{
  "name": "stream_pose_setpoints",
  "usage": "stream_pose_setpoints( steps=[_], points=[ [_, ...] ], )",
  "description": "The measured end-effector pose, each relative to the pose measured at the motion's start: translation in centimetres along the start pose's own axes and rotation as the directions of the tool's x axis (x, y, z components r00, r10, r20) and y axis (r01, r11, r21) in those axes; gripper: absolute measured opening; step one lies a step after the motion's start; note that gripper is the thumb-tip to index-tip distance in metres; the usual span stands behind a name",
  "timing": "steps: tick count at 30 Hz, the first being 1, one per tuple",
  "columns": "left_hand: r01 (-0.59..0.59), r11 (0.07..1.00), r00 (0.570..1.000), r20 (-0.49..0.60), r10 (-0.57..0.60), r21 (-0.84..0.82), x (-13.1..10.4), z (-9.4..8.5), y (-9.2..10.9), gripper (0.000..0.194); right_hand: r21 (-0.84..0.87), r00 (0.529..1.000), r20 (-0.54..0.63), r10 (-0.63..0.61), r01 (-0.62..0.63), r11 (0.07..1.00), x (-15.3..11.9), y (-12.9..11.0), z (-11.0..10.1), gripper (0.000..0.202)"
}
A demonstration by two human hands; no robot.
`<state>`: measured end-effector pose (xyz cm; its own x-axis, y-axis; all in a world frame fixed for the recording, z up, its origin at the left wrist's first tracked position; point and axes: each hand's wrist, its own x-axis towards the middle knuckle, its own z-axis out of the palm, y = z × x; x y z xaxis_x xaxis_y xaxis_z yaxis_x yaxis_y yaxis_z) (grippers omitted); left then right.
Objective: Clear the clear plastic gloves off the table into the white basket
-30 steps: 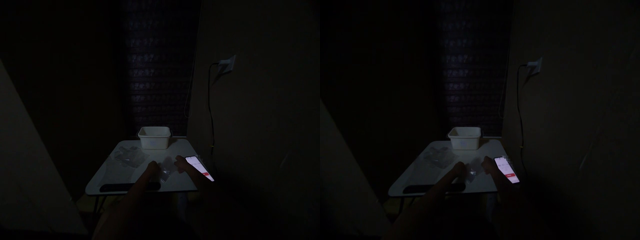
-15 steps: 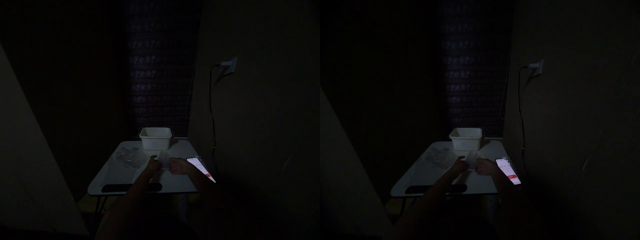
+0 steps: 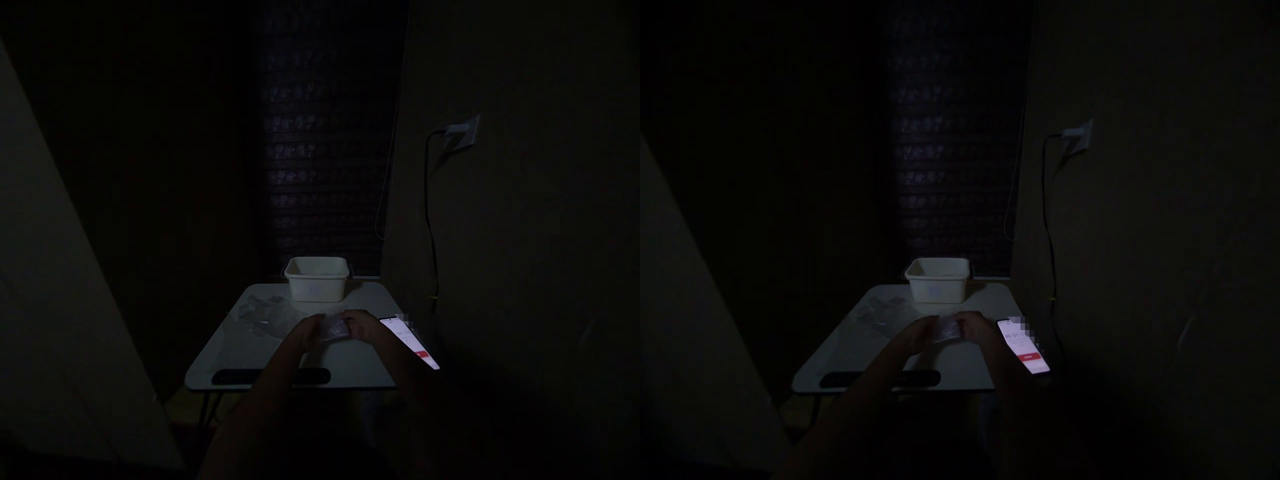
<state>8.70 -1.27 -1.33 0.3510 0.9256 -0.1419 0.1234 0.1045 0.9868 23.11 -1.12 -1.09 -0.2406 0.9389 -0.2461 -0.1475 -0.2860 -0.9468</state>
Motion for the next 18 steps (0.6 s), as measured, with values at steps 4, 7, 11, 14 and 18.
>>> stream_pose_setpoints(
  steps=[4, 7, 11, 14, 18],
  points=[
    [-0.014, 0.988, 1.000, 0.002, 0.014, -0.156, -0.3, -0.3, 0.3, 0.011, 0.072, 0.999, 0.031, 0.017, -0.020, 0.997, -0.5, -0.3, 0.4, 0.010],
    [-0.044, 0.970, 0.996, -0.082, 0.024, -0.240, -0.4, -0.3, 0.3, 0.003, 0.104, 0.998, 0.061, 0.031, -0.037, 0.994, -0.8, -0.5, 0.7, 0.008],
    [-0.048, 0.965, 0.993, -0.114, 0.019, -0.258, -0.2, -0.1, 0.3, 0.004, 0.111, 0.999, 0.051, -0.008, 0.002, 0.994, -1.2, -0.6, 1.2, 0.006],
    [-0.051, 0.961, 0.993, -0.118, 0.019, -0.273, -0.2, -0.2, 0.4, 0.004, 0.112, 0.999, 0.044, -0.018, 0.013, 0.994, -1.3, -0.5, 1.3, 0.008],
    [-0.073, 0.954, 0.992, -0.116, 0.040, -0.291, -0.7, -0.3, 0.8, 0.006, 0.119, 0.997, 0.069, -0.031, 0.022, 0.993, -1.4, -0.5, 1.1, 0.008]
  ],
)
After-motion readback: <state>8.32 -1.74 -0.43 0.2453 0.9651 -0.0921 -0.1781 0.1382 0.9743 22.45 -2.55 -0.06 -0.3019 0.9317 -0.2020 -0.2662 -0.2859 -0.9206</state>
